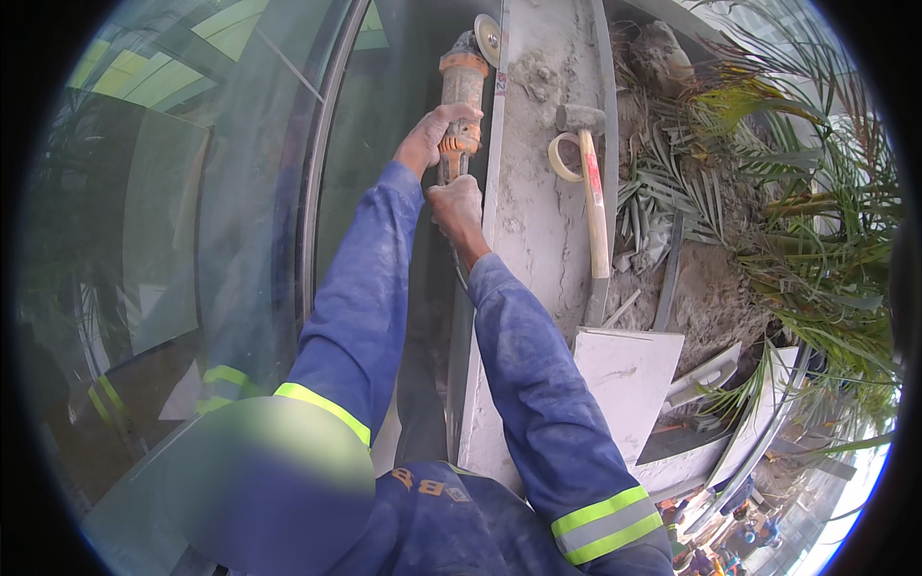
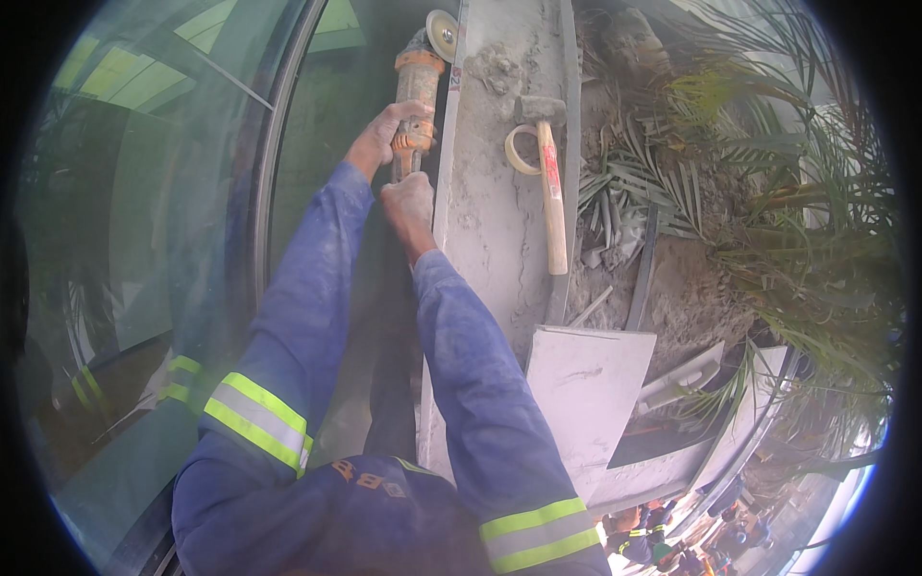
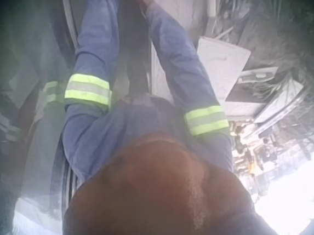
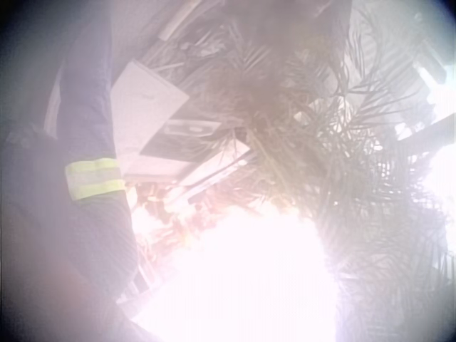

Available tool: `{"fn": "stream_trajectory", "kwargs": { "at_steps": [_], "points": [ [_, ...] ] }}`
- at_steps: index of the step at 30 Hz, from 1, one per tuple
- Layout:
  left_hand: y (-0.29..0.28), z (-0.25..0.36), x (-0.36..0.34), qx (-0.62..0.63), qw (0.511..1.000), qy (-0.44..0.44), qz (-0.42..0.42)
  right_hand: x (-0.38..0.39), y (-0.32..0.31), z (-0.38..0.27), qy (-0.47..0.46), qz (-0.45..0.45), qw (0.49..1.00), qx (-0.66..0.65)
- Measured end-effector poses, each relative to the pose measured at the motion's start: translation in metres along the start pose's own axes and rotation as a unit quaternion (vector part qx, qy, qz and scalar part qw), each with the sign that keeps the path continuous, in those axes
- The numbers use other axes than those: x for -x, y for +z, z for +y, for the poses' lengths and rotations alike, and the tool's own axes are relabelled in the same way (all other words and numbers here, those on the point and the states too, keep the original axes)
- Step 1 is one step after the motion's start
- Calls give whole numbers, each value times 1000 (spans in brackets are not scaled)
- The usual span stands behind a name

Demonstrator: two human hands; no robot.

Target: The person uses an angle grinder to cut or grind a concrete ledge adjacent to a glass window. The tool is held with both hands and moved steadily along the ledge surface, producing dust. A hammer and roll of tape rest on the ledge nearby.

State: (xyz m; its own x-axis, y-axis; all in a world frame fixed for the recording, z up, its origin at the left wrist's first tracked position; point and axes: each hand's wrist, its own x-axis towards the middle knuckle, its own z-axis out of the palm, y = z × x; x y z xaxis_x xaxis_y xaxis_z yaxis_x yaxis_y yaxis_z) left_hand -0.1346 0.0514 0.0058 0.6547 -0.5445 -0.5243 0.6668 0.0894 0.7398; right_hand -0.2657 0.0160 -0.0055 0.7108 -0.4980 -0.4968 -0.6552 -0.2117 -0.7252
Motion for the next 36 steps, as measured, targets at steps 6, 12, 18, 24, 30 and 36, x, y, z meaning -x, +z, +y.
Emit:
{"fn": "stream_trajectory", "kwargs": {
  "at_steps": [6,12,18,24,30,36],
  "points": [
    [-1,-1,-5,1,1000,-4,6,2,0,-1,-11,2,1000,-11],
    [-7,-6,0,-10,1000,5,-3,11,-6,-5,37,-46,998,-22],
    [-7,-6,4,-10,1000,-4,5,17,-7,-6,33,-45,998,-14],
    [0,-5,18,-7,1000,-5,13,24,-9,-4,26,-48,998,-23],
    [-10,-7,16,-14,1000,0,4,34,-10,-10,20,-38,999,-17],
    [5,-4,25,9,1000,-11,10,29,-10,-5,15,-29,999,-19]
  ]
}}
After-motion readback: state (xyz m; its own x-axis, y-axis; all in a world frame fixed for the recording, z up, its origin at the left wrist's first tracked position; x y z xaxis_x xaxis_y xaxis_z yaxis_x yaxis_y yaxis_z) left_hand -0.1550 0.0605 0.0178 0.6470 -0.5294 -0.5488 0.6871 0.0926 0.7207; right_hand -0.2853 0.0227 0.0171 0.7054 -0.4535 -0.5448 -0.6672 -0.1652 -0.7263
